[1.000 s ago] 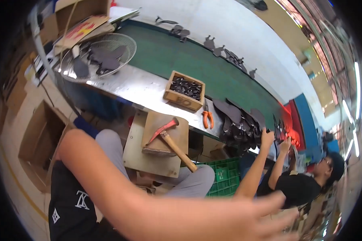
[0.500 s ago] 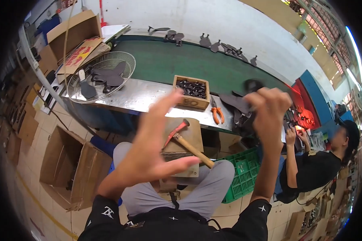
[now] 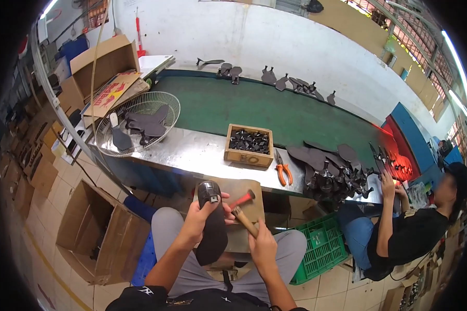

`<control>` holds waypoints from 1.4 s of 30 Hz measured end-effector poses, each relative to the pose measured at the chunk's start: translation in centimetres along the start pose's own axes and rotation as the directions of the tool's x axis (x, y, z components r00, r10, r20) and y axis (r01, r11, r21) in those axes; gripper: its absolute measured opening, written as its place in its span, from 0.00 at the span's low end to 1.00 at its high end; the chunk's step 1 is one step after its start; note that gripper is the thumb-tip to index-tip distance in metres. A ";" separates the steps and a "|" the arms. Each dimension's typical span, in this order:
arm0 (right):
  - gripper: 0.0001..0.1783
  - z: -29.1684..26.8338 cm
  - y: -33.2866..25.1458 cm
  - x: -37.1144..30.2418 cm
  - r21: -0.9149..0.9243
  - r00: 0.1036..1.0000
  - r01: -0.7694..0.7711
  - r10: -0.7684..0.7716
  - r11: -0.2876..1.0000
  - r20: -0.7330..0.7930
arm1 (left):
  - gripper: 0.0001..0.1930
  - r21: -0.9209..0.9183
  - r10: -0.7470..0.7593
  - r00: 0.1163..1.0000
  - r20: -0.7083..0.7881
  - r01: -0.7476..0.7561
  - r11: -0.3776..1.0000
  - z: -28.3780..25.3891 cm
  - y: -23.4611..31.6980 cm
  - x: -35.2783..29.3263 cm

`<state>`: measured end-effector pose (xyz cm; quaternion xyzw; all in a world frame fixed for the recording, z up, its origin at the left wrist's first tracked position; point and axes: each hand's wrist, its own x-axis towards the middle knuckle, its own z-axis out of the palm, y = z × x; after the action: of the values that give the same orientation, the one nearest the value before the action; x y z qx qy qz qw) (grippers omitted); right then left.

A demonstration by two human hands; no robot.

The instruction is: Manufacturing shoes by hammering and trimming components on a workbench.

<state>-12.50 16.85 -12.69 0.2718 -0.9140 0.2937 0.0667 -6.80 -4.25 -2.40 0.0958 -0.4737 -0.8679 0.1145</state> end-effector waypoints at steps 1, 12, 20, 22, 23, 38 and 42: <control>0.40 -0.7 0.3 -0.7 0.009 1.000 -0.001 0.001 1.000 -0.002 | 0.23 -0.050 -0.051 0.999 -0.008 0.051 0.997 0.1 0.1 0.5; 0.10 -6.6 7.4 -10.9 0.842 0.773 -0.345 0.635 0.415 0.004 | 0.21 0.979 0.728 0.683 0.050 -0.177 0.099 -3.8 -6.9 14.8; 0.14 -7.3 10.4 -13.3 0.936 0.727 -0.273 0.685 0.224 0.048 | 0.07 0.913 0.281 0.887 0.367 -0.287 -0.288 -4.9 -0.8 28.3; 0.13 -6.9 9.8 -12.4 0.939 0.741 -0.270 0.668 0.214 0.060 | 0.04 0.759 0.032 0.860 0.510 -0.432 -0.487 -5.1 0.1 30.2; 0.13 -6.9 9.3 -11.9 0.940 0.749 -0.267 0.659 0.211 0.065 | 0.04 0.692 -0.039 0.838 0.545 -0.475 -0.544 -4.7 0.6 30.9; 0.11 -6.9 3.1 -1.3 0.947 0.890 -0.228 0.442 0.226 0.109 | 0.11 0.746 0.357 0.910 0.211 -0.386 0.543 -3.9 0.9 25.6; 0.12 -10.2 0.9 2.9 0.938 0.966 -0.055 0.257 0.343 -0.037 | 0.11 0.307 0.202 0.974 0.100 -0.224 0.925 2.7 2.6 14.8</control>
<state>-15.80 21.95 -3.98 0.1454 -0.5987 0.7864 -0.0458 -21.37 -7.69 0.37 0.0319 -0.6177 -0.7659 0.1755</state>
